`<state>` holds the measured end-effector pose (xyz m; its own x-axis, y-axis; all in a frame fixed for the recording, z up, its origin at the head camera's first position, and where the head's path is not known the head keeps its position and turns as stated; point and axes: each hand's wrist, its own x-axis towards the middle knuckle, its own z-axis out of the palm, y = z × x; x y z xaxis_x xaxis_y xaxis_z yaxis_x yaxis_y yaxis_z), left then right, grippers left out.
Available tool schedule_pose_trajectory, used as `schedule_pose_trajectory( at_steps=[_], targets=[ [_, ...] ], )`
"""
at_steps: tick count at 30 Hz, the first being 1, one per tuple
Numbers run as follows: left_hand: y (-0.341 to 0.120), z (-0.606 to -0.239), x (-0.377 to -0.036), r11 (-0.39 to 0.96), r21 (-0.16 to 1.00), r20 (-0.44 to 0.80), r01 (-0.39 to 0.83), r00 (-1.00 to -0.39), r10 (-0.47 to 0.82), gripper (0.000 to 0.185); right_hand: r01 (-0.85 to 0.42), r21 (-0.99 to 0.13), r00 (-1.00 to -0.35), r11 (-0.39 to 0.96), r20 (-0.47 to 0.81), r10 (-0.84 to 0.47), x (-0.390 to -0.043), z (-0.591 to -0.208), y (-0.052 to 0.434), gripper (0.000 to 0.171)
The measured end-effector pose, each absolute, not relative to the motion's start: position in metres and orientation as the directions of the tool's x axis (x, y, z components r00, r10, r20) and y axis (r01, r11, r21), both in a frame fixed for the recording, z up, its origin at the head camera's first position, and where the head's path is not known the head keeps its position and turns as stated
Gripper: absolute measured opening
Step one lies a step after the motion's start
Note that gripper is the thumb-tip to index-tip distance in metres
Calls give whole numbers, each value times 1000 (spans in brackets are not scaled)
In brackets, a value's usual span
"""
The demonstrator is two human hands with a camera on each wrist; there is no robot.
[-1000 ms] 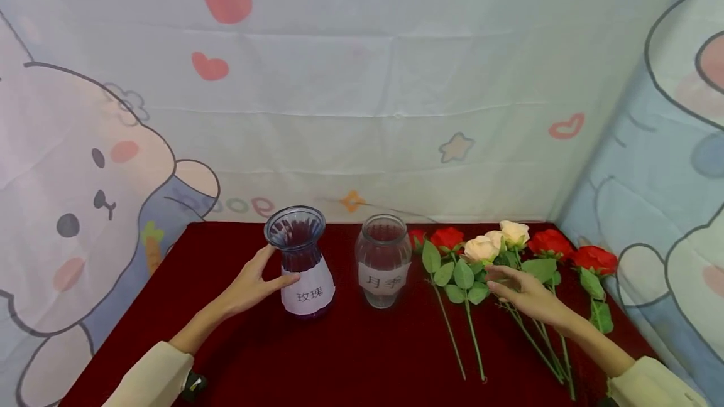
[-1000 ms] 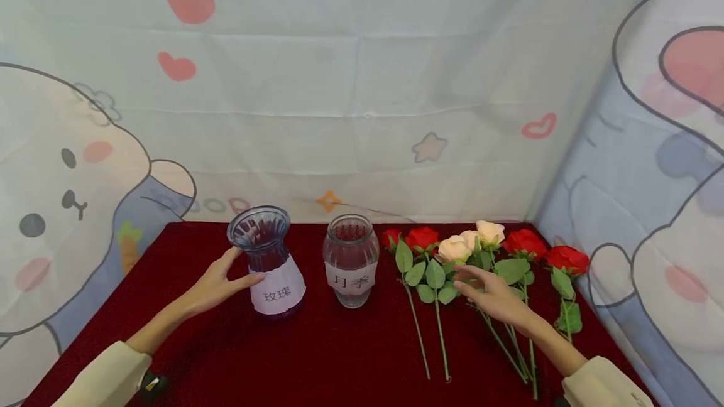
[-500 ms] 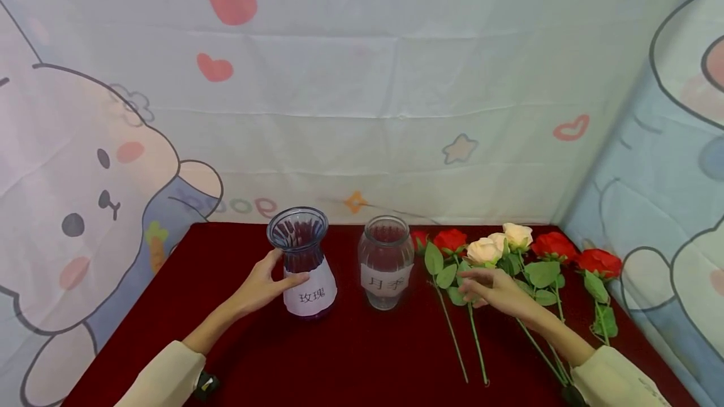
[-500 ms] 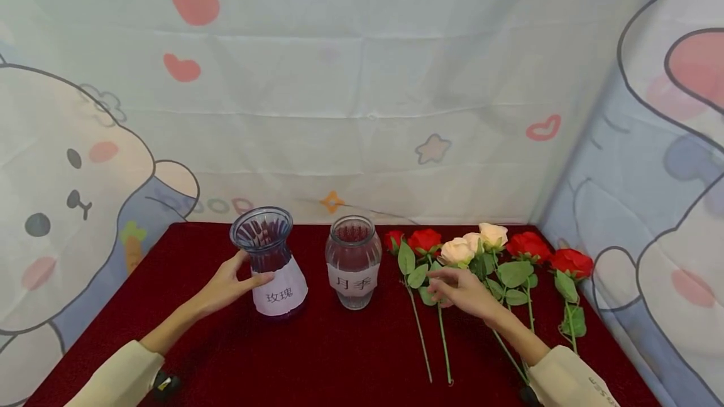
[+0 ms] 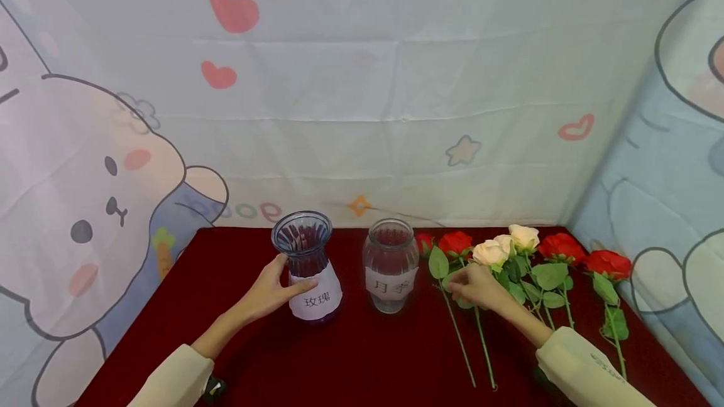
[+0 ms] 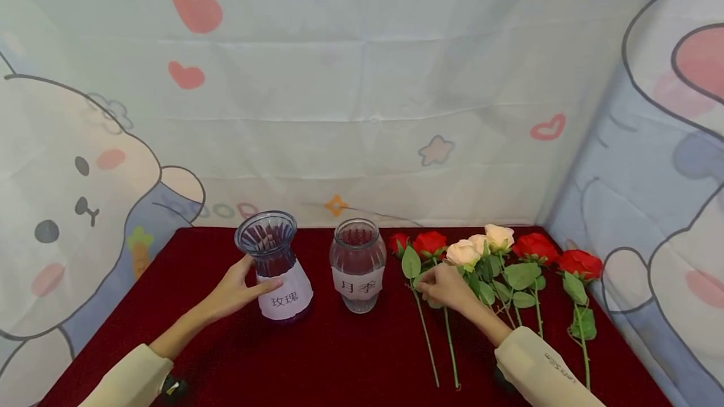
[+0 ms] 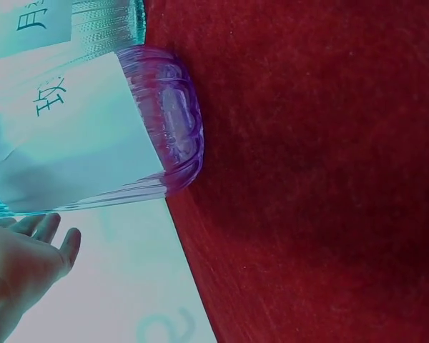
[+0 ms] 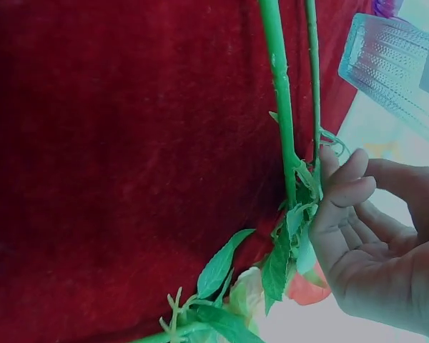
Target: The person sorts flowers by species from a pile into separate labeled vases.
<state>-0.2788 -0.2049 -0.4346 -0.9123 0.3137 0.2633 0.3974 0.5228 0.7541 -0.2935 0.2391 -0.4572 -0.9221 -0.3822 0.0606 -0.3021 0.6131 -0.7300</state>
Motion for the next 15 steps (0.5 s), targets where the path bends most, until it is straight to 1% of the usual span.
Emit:
schedule_pose_trajectory(
  at_steps=[4, 10, 15],
  targets=[
    [-203, -431, -281, 494, 772, 272, 400, -911, 311, 74, -238, -719, -935, 653, -11, -353, -297, -458, 237, 19],
    [-202, -429, -284, 469, 800, 258, 375, -920, 295, 65, -185, -707, -935, 683, -87, -344, -303, -461, 226, 26],
    [-202, -431, -284, 475, 800, 251, 366, -924, 289, 65, -163, -693, -929, 703, -132, -345, -303, -460, 217, 31]
  ],
)
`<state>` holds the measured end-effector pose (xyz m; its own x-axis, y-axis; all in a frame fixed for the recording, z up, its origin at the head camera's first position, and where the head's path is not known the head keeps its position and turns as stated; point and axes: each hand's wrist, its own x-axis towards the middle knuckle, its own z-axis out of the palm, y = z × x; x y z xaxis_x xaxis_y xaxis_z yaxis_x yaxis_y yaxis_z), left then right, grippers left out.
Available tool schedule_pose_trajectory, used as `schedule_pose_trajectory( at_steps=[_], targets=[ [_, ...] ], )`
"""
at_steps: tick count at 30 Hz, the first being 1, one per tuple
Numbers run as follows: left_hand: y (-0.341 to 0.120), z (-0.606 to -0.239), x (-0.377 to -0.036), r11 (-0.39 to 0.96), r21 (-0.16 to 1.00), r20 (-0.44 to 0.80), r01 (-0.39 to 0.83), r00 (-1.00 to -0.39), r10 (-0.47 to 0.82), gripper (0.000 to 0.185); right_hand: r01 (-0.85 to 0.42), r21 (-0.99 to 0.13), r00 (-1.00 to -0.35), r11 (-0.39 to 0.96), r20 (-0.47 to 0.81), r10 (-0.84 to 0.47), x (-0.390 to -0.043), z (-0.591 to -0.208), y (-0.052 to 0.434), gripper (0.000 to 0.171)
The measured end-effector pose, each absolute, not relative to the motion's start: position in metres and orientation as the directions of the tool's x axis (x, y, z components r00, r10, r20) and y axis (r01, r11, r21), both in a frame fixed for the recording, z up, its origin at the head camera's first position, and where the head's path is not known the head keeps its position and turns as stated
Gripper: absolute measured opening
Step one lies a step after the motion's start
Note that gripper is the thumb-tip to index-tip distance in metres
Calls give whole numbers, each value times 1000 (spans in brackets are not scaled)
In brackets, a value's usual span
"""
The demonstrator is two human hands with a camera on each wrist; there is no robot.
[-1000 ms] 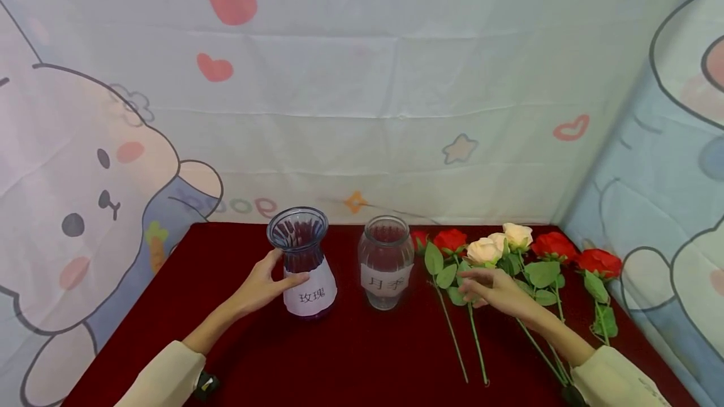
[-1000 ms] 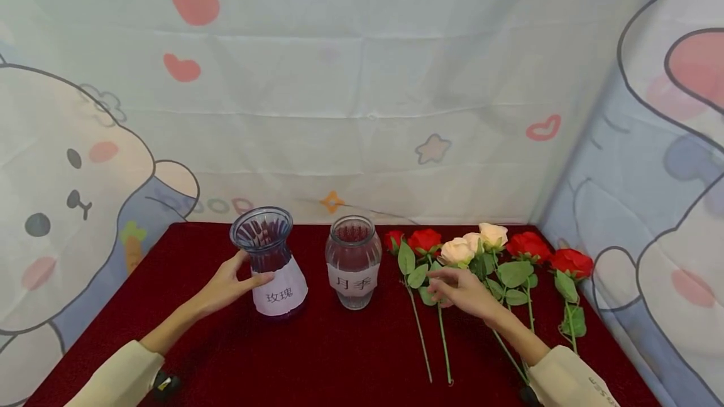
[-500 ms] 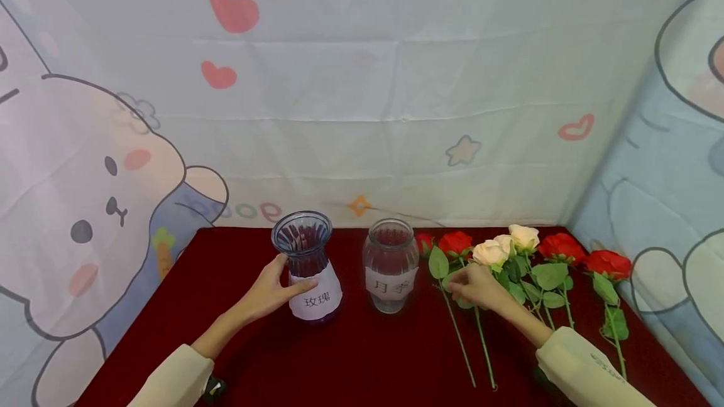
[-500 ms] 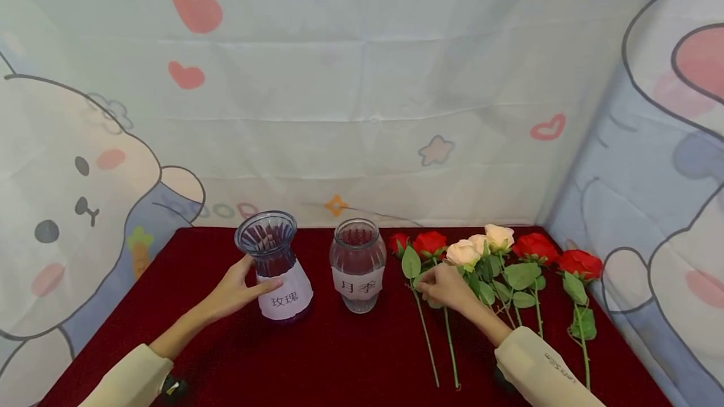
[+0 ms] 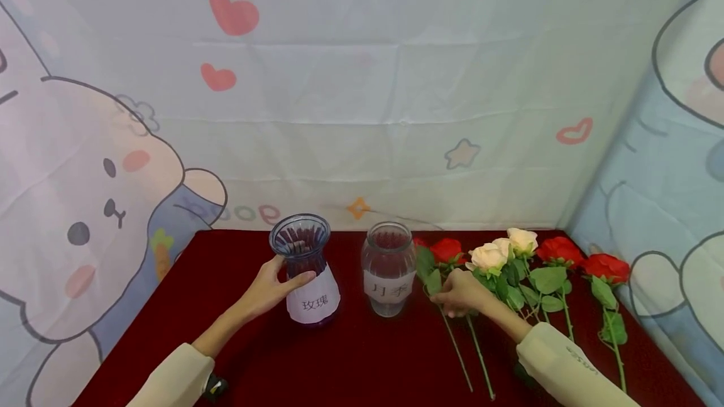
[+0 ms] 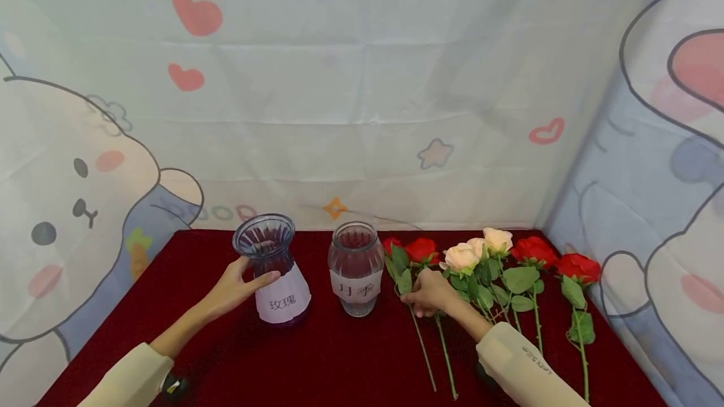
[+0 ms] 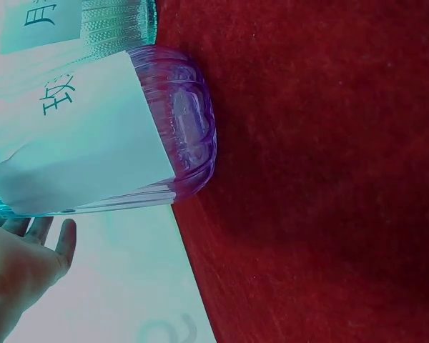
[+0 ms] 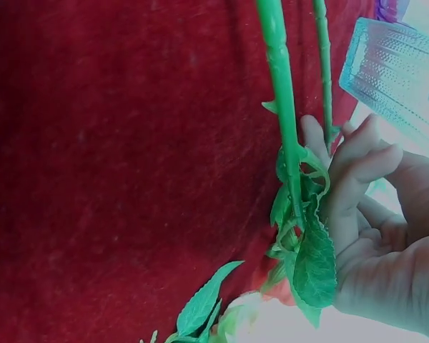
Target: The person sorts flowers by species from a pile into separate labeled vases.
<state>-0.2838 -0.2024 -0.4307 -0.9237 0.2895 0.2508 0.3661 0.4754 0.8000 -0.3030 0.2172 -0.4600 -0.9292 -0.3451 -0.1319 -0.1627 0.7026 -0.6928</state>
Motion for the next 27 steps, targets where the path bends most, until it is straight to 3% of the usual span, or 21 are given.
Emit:
schedule_pose_trajectory(
  at_steps=[5, 14, 27],
  targets=[
    [-203, -426, -279, 450, 824, 242, 344, -932, 270, 64, -135, -690, -927, 711, -166, -337, -299, -458, 210, 26],
    [-207, -411, -279, 252, 892, 299, 374, -909, 290, 72, -118, -729, -906, 674, -199, -374, -295, -460, 209, 13],
    [-215, -387, -278, 229, 887, 339, 400, -903, 264, 75, -65, -856, -879, 512, -194, -437, -304, -444, 222, 24]
  ],
)
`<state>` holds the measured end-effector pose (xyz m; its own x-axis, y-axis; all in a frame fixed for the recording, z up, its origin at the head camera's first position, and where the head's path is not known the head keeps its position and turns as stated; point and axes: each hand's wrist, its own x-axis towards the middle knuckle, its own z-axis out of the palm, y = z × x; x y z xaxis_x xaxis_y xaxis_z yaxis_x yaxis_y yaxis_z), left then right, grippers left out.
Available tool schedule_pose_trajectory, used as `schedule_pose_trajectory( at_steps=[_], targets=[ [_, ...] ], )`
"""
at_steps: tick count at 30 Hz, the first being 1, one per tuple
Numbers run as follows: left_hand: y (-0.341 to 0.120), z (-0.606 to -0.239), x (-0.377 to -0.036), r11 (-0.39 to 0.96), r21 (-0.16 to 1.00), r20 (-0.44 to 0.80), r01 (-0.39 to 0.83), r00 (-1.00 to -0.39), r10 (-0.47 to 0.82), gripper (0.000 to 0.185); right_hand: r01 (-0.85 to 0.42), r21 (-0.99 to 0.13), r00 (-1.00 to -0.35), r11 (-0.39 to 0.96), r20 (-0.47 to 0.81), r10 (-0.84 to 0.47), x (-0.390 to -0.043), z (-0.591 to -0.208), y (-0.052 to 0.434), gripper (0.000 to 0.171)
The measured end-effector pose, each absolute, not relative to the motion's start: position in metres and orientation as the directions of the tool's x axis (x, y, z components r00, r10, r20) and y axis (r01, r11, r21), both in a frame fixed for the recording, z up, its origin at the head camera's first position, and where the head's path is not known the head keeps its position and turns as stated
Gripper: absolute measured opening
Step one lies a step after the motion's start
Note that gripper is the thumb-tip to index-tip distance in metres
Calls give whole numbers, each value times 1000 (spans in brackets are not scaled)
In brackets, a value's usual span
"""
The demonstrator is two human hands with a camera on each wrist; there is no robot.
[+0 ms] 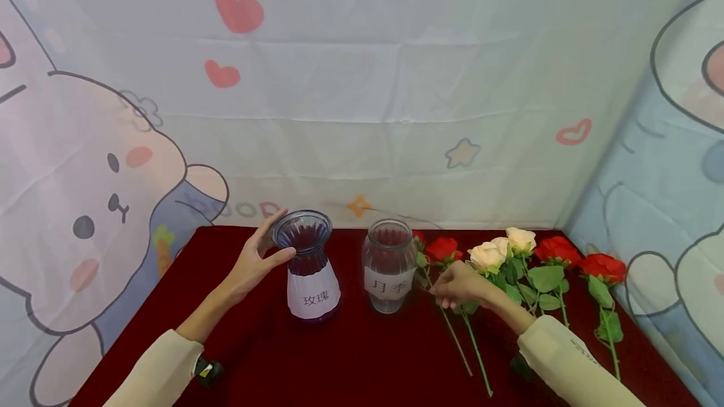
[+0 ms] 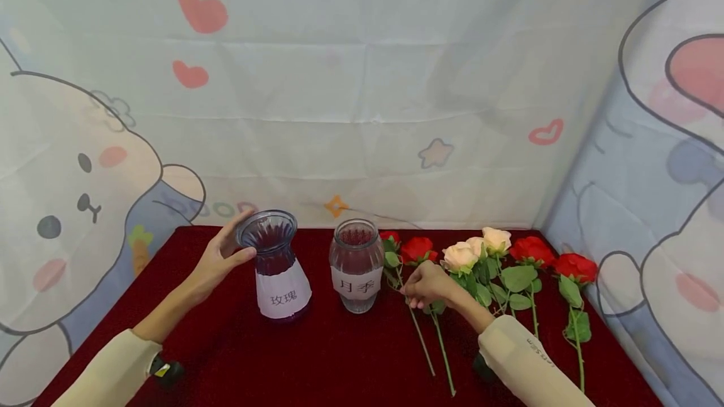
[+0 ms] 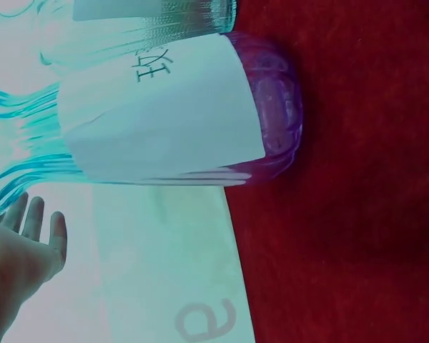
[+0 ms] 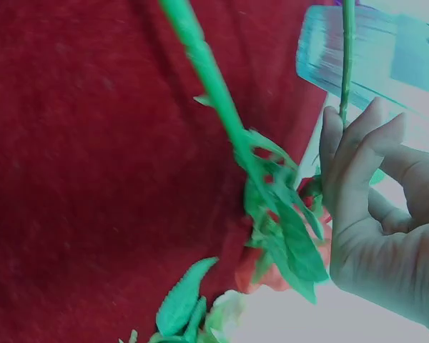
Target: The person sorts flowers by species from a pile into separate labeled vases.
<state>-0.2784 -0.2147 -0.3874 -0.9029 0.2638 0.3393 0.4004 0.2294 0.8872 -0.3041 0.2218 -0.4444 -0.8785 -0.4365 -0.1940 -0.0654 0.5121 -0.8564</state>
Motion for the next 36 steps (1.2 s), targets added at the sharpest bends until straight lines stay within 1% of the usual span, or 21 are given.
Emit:
schedule_pose_trajectory(
  at_steps=[5, 8, 12, 18, 24, 29, 31, 33, 36],
  targets=[
    [-217, -382, -279, 268, 877, 335, 400, -906, 258, 70, -46, -883, -874, 468, -192, -447, -305, -428, 230, 34],
    [-218, -382, -280, 276, 878, 328, 391, -911, 250, 70, -89, -883, -876, 461, -150, -458, -305, -419, 235, 36],
    [-219, -382, -281, 274, 880, 325, 388, -913, 246, 70, -123, -882, -892, 454, -103, -441, -302, -408, 242, 36],
    [-219, -385, -282, 273, 882, 322, 385, -913, 249, 70, -142, -883, -921, 447, -47, -386, -295, -392, 257, 38],
    [-217, -387, -281, 280, 872, 340, 400, -909, 242, 70, -220, -859, -941, 462, 64, -331, -292, -378, 274, 38],
    [-216, -387, -280, 275, 871, 349, 408, -906, 240, 70, -260, -846, -954, 466, 149, -261, -287, -362, 287, 45],
    [-216, -387, -279, 270, 872, 349, 407, -906, 238, 70, -262, -868, -957, 423, 176, -233, -286, -356, 291, 50],
    [-216, -387, -279, 268, 874, 349, 406, -907, 238, 70, -270, -889, -956, 370, 204, -209, -285, -349, 296, 51],
    [-217, -386, -278, 277, 875, 339, 398, -910, 238, 71, -277, -922, -955, 271, 235, -179, -286, -342, 299, 44]
  ],
)
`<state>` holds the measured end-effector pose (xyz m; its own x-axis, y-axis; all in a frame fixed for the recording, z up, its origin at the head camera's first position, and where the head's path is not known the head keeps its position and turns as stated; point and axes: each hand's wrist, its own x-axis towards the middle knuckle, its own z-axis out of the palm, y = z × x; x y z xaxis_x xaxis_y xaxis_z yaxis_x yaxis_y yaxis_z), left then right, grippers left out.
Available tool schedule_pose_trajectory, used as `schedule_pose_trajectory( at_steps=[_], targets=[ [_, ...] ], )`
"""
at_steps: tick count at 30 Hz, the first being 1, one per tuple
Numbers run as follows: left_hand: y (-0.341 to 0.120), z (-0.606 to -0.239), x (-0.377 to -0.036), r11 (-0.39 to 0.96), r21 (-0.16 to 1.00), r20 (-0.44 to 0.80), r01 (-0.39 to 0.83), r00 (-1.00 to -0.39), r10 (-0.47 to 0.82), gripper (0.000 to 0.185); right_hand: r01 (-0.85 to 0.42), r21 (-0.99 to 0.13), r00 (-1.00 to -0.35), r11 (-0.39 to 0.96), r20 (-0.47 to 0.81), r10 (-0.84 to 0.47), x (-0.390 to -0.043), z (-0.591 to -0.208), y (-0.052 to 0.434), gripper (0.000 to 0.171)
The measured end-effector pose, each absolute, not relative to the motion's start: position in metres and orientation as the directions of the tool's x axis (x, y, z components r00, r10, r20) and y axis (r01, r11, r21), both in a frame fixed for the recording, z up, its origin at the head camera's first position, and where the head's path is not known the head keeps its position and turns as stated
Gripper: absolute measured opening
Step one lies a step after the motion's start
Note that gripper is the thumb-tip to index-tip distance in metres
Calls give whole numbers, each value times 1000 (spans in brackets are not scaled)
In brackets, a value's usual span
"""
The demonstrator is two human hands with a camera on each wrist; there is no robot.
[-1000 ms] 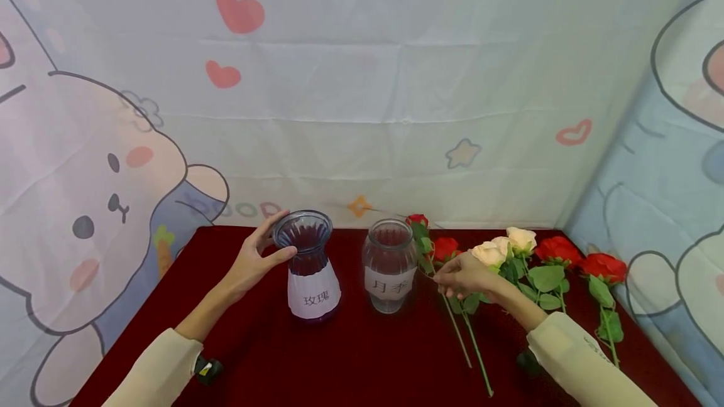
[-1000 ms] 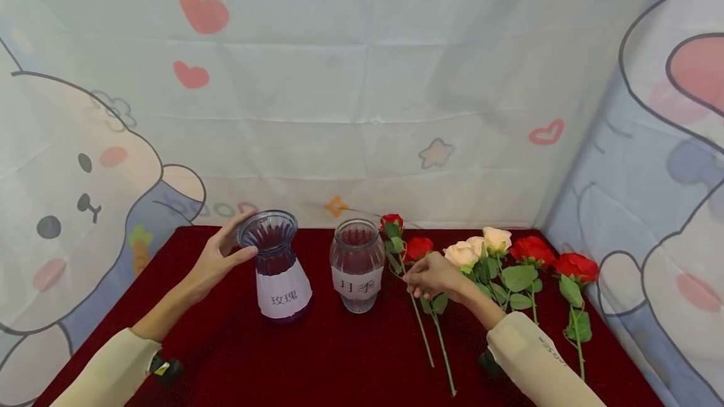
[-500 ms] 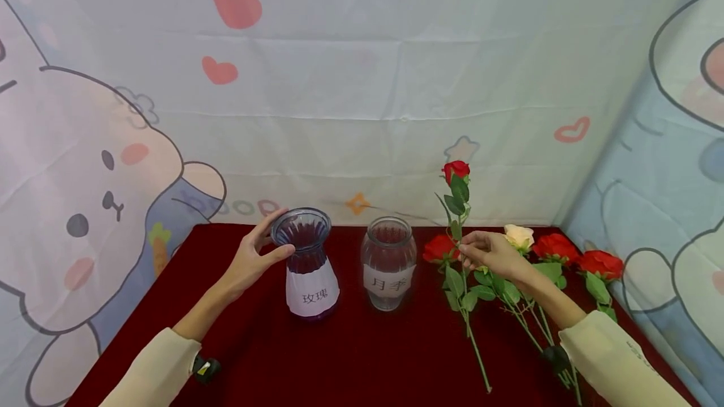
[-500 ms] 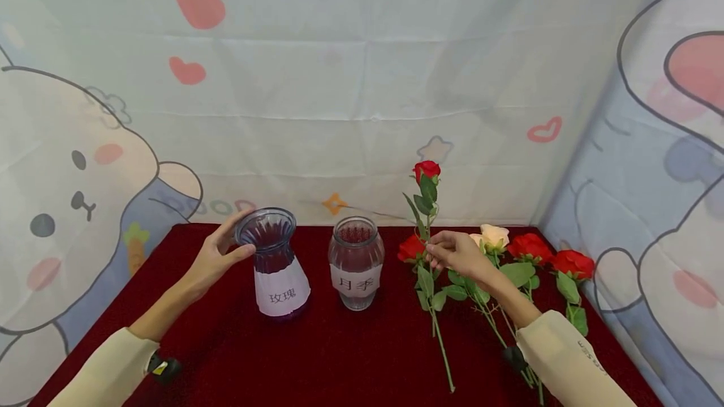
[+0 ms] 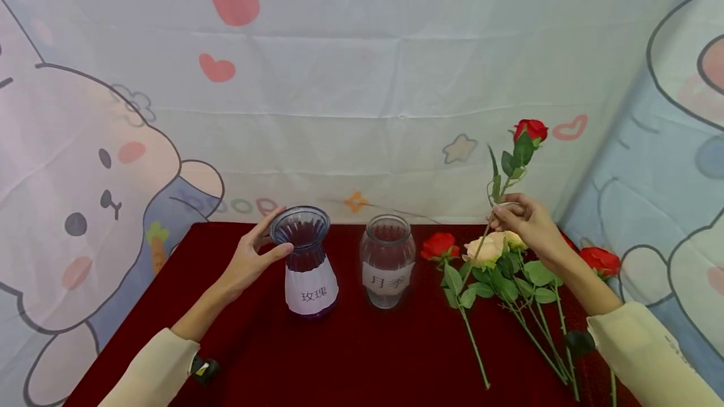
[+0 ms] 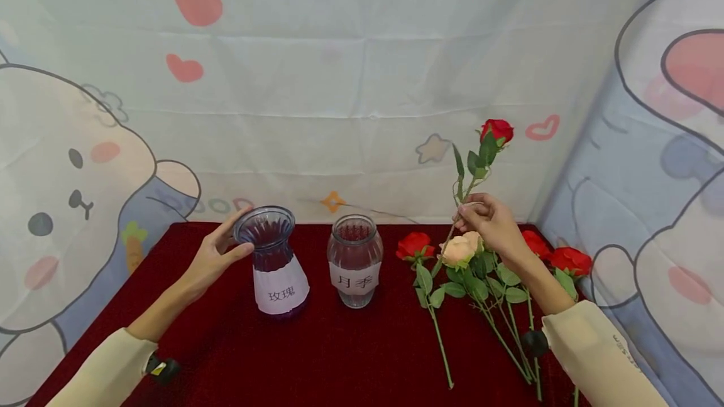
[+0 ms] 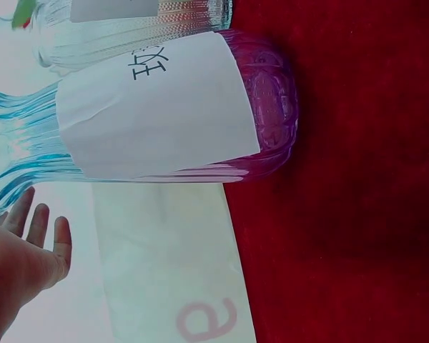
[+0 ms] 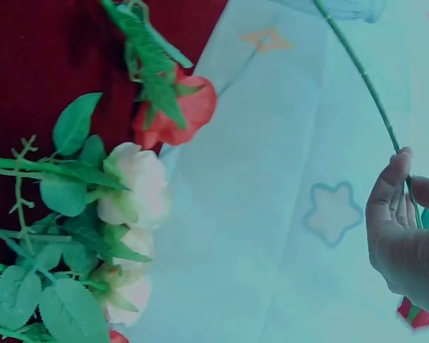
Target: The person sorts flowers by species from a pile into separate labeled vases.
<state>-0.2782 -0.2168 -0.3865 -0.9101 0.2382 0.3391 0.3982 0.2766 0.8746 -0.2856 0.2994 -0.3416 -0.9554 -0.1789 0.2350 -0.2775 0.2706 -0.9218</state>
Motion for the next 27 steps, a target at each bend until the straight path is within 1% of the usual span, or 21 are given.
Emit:
schedule_pose_trajectory(
  at_steps=[4, 9, 12, 16, 18, 21, 27],
  targets=[
    [-217, -386, -278, 292, 874, 327, 388, -915, 237, 71, -278, -950, -956, 144, 258, -142, -286, -336, 299, 30],
    [-216, -386, -277, 302, 871, 327, 389, -915, 237, 71, -295, -954, -946, -44, 299, -126, -280, -331, 289, 27],
    [-216, -387, -276, 303, 868, 331, 393, -913, 237, 71, -323, -938, -930, -123, 339, -143, -277, -327, 280, 26],
    [-217, -389, -276, 298, 871, 328, 390, -914, 239, 71, -360, -914, -909, -186, 389, -152, -274, -322, 264, 17],
    [-217, -389, -276, 299, 872, 322, 387, -915, 245, 71, -376, -899, -900, -225, 412, -141, -273, -320, 255, 10],
    [-217, -390, -276, 308, 871, 315, 384, -916, 249, 71, -407, -872, -887, -272, 448, -108, -271, -316, 243, 7],
    [-218, -389, -276, 327, 867, 307, 375, -921, 241, 71, -476, -847, -871, -236, 491, -5, -271, -307, 220, 8]
  ],
)
